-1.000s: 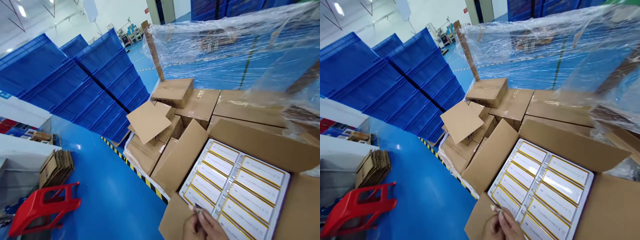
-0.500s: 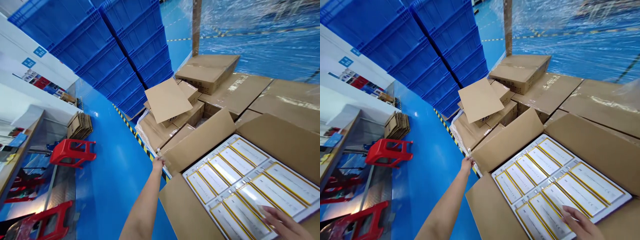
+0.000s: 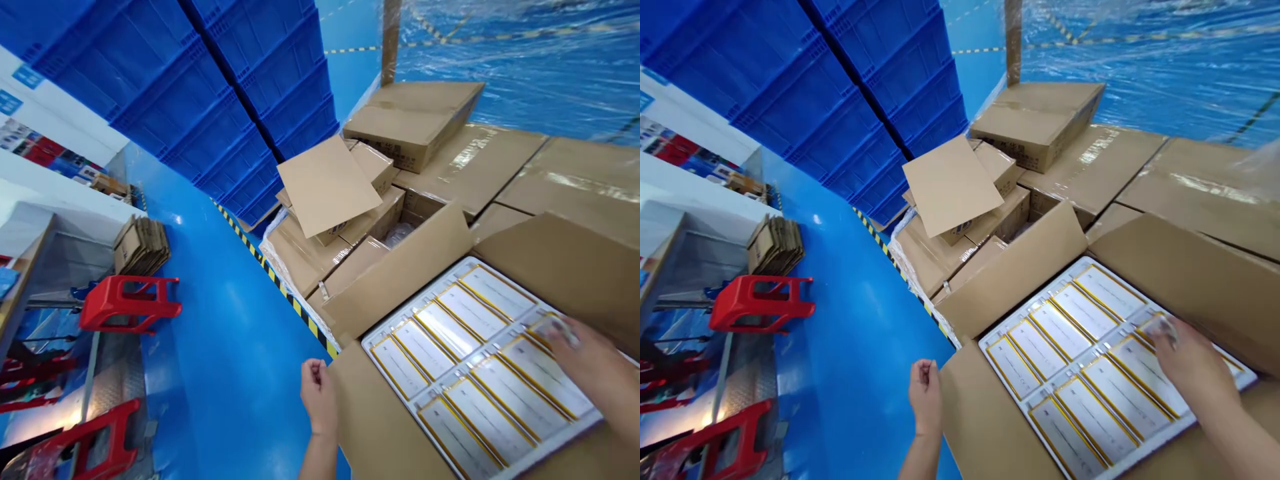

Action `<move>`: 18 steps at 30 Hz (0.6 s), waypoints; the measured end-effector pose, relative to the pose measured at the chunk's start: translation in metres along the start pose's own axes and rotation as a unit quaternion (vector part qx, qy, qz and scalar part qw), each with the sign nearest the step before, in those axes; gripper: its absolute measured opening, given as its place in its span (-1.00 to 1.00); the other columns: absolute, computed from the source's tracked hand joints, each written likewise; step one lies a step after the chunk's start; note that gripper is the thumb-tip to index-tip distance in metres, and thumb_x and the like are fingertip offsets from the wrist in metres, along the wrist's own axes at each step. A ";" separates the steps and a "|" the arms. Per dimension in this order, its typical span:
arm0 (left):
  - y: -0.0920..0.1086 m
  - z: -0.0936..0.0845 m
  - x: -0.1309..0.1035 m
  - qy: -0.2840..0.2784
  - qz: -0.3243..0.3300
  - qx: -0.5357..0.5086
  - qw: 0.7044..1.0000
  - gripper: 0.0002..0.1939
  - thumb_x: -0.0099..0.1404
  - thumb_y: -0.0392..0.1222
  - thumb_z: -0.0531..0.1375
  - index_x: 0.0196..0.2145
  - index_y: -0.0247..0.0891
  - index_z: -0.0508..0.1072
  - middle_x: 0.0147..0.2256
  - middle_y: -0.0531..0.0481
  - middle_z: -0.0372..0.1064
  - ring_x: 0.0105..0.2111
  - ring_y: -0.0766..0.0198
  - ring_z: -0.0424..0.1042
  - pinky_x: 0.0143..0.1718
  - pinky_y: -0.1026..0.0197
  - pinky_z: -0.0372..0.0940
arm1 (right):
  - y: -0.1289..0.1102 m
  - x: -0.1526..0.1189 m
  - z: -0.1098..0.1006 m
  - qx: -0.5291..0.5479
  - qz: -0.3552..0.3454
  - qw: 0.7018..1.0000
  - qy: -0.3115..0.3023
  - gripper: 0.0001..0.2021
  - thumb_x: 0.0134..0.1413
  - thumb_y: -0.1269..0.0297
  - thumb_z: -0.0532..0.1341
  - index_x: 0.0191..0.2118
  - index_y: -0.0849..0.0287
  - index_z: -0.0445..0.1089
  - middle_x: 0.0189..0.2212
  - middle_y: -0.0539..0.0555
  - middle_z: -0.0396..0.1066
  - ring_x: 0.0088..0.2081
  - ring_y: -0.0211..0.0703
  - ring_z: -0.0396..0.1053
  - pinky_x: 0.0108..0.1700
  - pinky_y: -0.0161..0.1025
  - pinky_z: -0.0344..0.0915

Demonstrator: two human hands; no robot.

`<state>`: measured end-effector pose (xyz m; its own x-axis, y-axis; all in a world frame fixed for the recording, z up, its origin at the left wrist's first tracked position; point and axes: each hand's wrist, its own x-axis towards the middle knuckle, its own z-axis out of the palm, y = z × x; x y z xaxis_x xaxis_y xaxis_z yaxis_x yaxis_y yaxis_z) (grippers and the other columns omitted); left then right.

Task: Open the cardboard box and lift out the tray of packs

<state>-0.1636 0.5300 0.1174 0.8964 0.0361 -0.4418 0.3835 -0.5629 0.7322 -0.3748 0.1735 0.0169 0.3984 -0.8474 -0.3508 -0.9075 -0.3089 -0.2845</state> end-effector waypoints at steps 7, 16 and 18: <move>0.016 0.068 -0.012 -0.203 0.122 0.170 0.956 -0.70 0.12 -0.23 0.03 -0.16 -0.28 0.30 -0.11 -0.12 0.28 -0.06 0.19 0.22 -0.03 0.17 0.10 | -0.028 0.020 -0.017 -0.093 0.007 0.996 0.000 -0.49 0.13 0.18 -0.23 -0.01 0.43 0.21 -0.12 0.41 0.24 -0.09 0.08 0.18 -0.21 -0.14 0.08; 0.031 0.148 0.031 -0.315 0.158 0.411 0.841 -0.51 0.15 -0.14 0.01 0.00 -0.47 0.20 0.01 -0.30 0.17 0.04 0.13 0.11 0.03 0.18 0.02 | -0.036 0.010 -0.024 -0.101 -0.048 0.991 0.074 -0.51 0.13 0.16 -0.17 0.00 0.45 0.18 -0.16 0.39 0.23 -0.16 0.05 0.20 -0.26 -0.17 0.07; 0.030 0.154 0.033 -0.322 0.144 0.421 0.836 -0.50 0.14 -0.11 0.02 0.01 -0.44 0.19 0.03 -0.28 0.15 0.06 0.14 0.10 0.03 0.19 0.01 | -0.052 0.002 -0.019 -0.113 -0.129 0.980 0.104 -0.56 0.13 0.21 -0.14 -0.03 0.45 0.20 -0.17 0.36 0.25 -0.14 0.03 0.18 -0.20 -0.18 0.08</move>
<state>-0.1567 0.3870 0.0446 0.5148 -0.5006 -0.6960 -0.3627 -0.8628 0.3522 -0.3295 0.1801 0.0480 0.6039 -0.7911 -0.0975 -0.7959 -0.5918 -0.1275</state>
